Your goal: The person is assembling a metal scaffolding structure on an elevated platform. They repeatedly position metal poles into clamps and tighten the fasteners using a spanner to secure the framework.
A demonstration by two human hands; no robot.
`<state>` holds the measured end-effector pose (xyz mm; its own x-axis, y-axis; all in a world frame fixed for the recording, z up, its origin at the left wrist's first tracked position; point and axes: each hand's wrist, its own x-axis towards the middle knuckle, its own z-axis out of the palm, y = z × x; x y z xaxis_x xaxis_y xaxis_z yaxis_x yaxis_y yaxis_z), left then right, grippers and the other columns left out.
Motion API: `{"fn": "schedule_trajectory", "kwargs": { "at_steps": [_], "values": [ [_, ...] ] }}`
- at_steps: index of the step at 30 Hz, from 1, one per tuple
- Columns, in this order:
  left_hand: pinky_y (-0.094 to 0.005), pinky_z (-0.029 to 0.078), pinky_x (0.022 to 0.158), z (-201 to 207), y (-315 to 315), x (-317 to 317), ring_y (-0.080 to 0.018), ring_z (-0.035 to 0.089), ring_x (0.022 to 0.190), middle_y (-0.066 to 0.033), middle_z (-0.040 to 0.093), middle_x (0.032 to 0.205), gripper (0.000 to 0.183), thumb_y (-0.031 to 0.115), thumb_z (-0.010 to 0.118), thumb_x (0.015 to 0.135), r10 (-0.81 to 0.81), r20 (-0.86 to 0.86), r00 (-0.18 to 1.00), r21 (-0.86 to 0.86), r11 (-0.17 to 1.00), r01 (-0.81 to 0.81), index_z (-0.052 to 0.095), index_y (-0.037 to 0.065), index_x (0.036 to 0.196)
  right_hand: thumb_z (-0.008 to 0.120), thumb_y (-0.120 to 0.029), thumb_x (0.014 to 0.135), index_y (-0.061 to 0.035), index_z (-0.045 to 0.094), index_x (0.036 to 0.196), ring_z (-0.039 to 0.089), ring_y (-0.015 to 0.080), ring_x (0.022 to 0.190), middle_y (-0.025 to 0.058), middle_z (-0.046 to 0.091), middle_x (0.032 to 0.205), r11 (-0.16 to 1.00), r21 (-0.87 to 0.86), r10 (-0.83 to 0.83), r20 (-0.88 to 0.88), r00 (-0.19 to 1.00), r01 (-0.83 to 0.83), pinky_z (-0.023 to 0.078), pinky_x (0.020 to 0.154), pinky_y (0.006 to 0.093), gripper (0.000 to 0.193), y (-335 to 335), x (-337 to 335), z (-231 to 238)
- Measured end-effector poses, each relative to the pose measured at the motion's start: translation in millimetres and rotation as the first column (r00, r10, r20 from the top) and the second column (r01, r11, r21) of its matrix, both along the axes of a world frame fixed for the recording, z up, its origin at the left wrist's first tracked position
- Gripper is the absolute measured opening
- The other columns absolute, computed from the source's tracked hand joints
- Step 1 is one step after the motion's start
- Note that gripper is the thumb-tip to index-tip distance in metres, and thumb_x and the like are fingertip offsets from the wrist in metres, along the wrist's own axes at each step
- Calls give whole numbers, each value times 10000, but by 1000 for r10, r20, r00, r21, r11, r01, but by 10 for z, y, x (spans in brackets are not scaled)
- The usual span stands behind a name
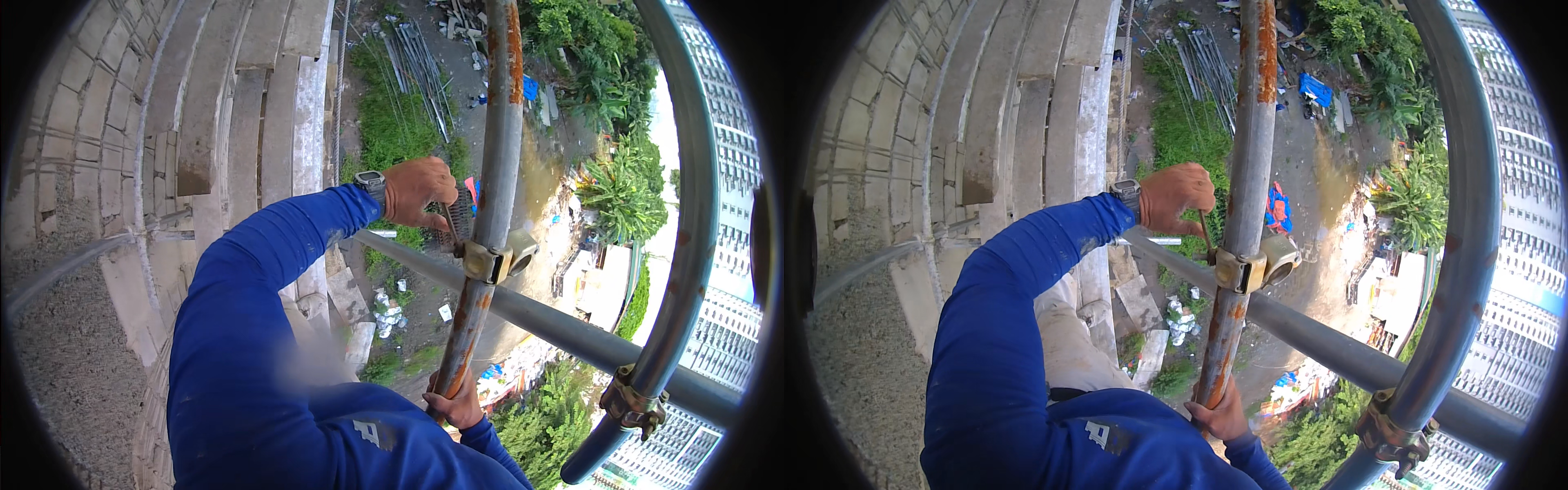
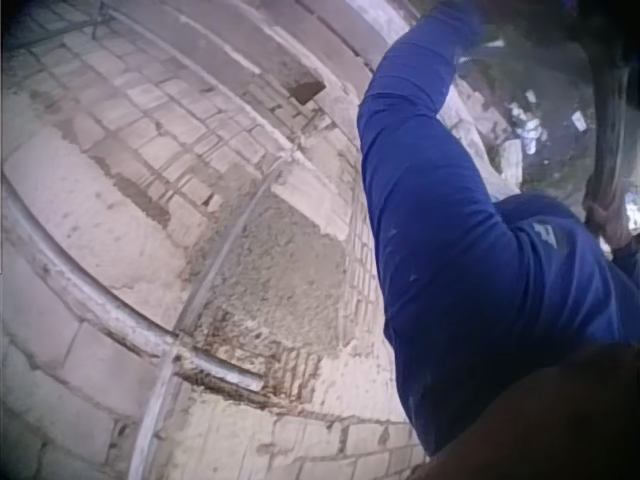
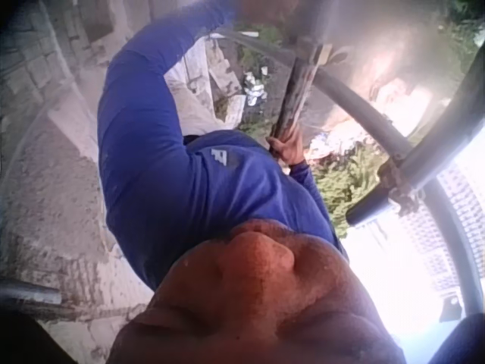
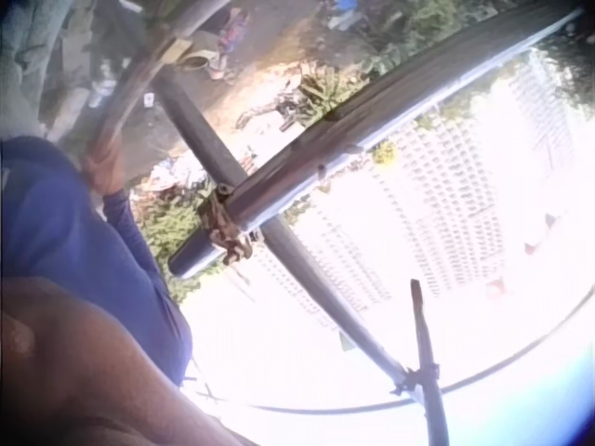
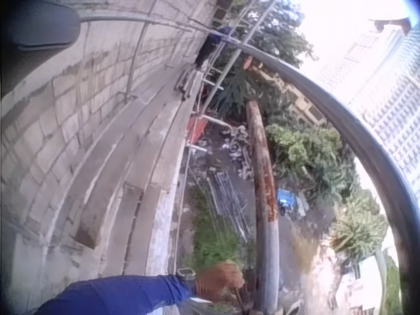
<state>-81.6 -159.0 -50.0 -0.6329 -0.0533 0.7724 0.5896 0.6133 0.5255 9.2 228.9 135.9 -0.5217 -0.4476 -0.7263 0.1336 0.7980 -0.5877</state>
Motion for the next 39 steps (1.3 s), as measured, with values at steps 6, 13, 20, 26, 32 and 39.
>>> {"fn": "schedule_trajectory", "kwargs": {
  "at_steps": [6,13,20,26,32,39],
  "values": [
    [-428,456,701,-88,63,-195,-278,598,669,-37,574,655,134,182,699,818,251,56,966,-18,968,-250,649,113,921,811,-84,709,-19,569,958,644,164,716,66,650,799,997,-37,-64,-54,996,62,537,656,319,353,-70,68,15],
    [-408,424,663,-135,276,-194,-266,587,603,-23,577,628,173,47,635,772,338,31,941,202,920,-337,637,90,940,817,-103,716,-21,526,1042,637,160,751,69,637,850,998,-63,-22,-63,998,18,538,675,322,444,-125,83,70],
    [-417,418,653,-208,364,-9,-267,601,585,-41,613,628,143,48,628,802,359,101,928,230,899,-373,607,114,927,836,-98,724,-37,458,1124,624,157,775,56,606,883,994,-113,8,-9,1000,-9,536,702,321,554,-45,162,-12],
    [-485,469,813,-318,1073,326,-385,644,709,-144,655,749,128,91,549,892,65,453,889,597,718,-357,610,50,996,837,-142,711,-4,420,1337,571,188,998,79,583,1070,997,-56,43,-9,999,-43,481,917,363,764,13,169,-16],
    [-503,487,695,-115,1759,748,-416,669,811,-211,656,818,163,160,571,950,296,534,792,588,543,-599,513,13,991,827,-156,716,22,411,1364,583,229,1111,135,606,1182,992,-102,70,-61,996,-76,463,987,393,790,-64,227,26],
    [-370,473,689,287,2275,1363,-203,569,737,-74,575,846,219,101,463,982,-341,438,832,897,235,-375,519,39,1184,803,-189,706,42,460,1302,627,298,1040,199,631,1118,981,-89,148,-217,965,-171,486,950,414,725,-62,254,-17]
  ]
}}
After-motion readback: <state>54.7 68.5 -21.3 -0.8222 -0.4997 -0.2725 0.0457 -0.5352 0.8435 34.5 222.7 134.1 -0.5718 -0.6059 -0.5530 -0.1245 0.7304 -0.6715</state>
